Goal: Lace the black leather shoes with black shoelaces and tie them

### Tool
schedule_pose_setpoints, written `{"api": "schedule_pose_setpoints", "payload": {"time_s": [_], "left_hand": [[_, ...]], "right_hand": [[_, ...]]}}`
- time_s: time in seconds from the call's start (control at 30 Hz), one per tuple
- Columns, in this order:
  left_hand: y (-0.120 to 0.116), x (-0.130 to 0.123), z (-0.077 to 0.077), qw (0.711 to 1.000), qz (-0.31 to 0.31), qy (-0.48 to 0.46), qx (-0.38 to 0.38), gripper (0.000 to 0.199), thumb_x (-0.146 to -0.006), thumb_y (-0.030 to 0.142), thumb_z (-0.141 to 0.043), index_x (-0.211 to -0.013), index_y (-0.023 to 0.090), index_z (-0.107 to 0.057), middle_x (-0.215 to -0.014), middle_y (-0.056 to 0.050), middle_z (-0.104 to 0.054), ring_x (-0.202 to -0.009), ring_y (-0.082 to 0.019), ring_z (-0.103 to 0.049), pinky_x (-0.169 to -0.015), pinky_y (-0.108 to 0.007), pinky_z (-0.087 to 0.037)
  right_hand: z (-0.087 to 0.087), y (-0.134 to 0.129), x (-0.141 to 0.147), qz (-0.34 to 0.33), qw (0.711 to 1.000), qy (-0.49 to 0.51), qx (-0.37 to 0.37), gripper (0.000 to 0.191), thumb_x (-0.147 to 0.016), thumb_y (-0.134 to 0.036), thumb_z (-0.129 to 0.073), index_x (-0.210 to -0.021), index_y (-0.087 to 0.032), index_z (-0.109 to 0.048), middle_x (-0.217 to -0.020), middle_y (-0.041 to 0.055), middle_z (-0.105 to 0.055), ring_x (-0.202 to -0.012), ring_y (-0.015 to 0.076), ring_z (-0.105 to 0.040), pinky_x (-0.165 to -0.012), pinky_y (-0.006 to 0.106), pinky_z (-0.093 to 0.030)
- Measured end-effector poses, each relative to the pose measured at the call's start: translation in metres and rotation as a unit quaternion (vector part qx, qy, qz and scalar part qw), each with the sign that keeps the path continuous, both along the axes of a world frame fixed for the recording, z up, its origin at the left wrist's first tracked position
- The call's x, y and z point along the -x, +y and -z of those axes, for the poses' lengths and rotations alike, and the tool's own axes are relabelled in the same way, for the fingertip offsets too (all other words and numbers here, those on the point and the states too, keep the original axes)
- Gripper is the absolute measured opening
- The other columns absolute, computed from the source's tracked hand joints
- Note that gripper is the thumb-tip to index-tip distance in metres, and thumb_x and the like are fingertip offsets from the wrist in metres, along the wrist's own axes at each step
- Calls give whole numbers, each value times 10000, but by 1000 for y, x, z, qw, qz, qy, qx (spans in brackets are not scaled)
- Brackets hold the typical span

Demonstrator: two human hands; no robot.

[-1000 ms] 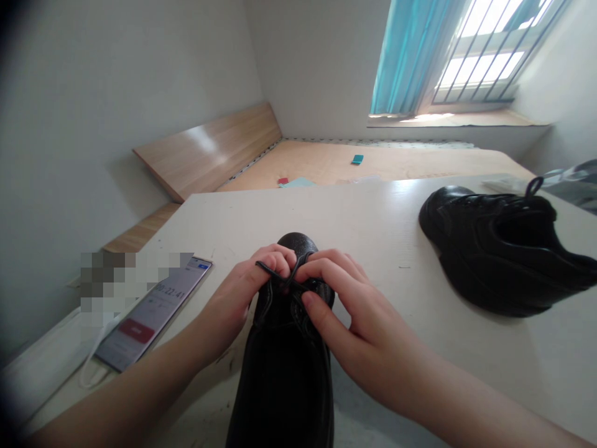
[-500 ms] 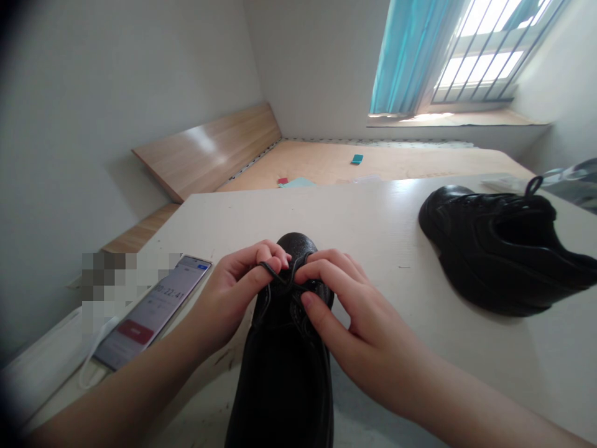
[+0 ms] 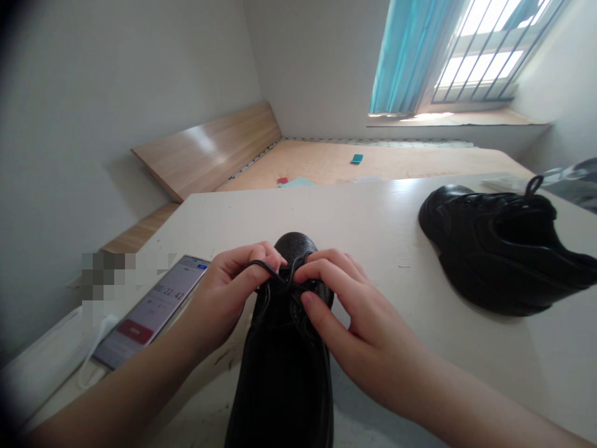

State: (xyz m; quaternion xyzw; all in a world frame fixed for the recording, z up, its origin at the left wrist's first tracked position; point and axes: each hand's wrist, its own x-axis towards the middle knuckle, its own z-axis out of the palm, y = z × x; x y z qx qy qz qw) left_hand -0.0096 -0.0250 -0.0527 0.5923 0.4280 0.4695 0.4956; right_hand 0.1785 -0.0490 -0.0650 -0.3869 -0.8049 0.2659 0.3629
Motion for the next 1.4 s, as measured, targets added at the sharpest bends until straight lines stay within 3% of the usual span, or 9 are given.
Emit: {"api": "schedule_pose_setpoints", "payload": {"time_s": [0.27,0.53,0.73,1.07,1.23,1.4], "left_hand": [[-2,0,-1,1000,-16,-5,15,305,-805,314,-607,-565,204,-455,-617,28,-458,-675,-126,-448,-636,-250,-393],[0,1,0,1000,-9,-4,16,276,-804,286,-585,-573,198,-461,-637,22,-492,-696,-125,-474,-645,-241,-402],[-5,-2,1,1000,1,8,17,303,-818,350,-596,-583,202,-476,-617,27,-457,-656,-127,-418,-595,-256,-349],[-3,3,0,1000,24,-7,-11,350,-824,351,-605,-548,176,-478,-660,10,-486,-675,-126,-451,-655,-283,-356],[-3,2,1,999,-8,-41,-32,487,-792,231,-641,-499,173,-256,-668,23,-470,-641,-86,-414,-636,-261,-349],[-7,1,2,996,-51,-58,-40,448,-774,184,-627,-521,187,-257,-541,59,-295,-577,-89,-318,-561,-250,-305]], "right_hand": [[0,0,0,0,1000,3,4,151,-1016,-198,-453,-1094,-291,-543,-1133,29,-568,-1090,179,-549,-933,330,-468],[0,-1,0,5,1000,-4,-3,151,-1011,-192,-457,-1080,-289,-550,-1111,20,-588,-1070,171,-564,-916,313,-477],[0,-1,0,-3,1000,1,-7,145,-1017,-194,-454,-1083,-288,-542,-1114,7,-570,-1070,143,-545,-918,272,-448],[0,0,2,-8,1000,-3,-7,139,-1026,-204,-445,-1091,-292,-531,-1133,14,-552,-1082,139,-540,-921,272,-440],[1,0,0,-6,1000,-16,-12,164,-1029,-209,-443,-1115,-295,-553,-1151,16,-562,-1093,138,-554,-925,264,-453],[1,-1,-1,-5,1000,-17,-19,159,-1032,-218,-444,-1115,-294,-556,-1167,17,-565,-1112,138,-552,-947,262,-448]]}}
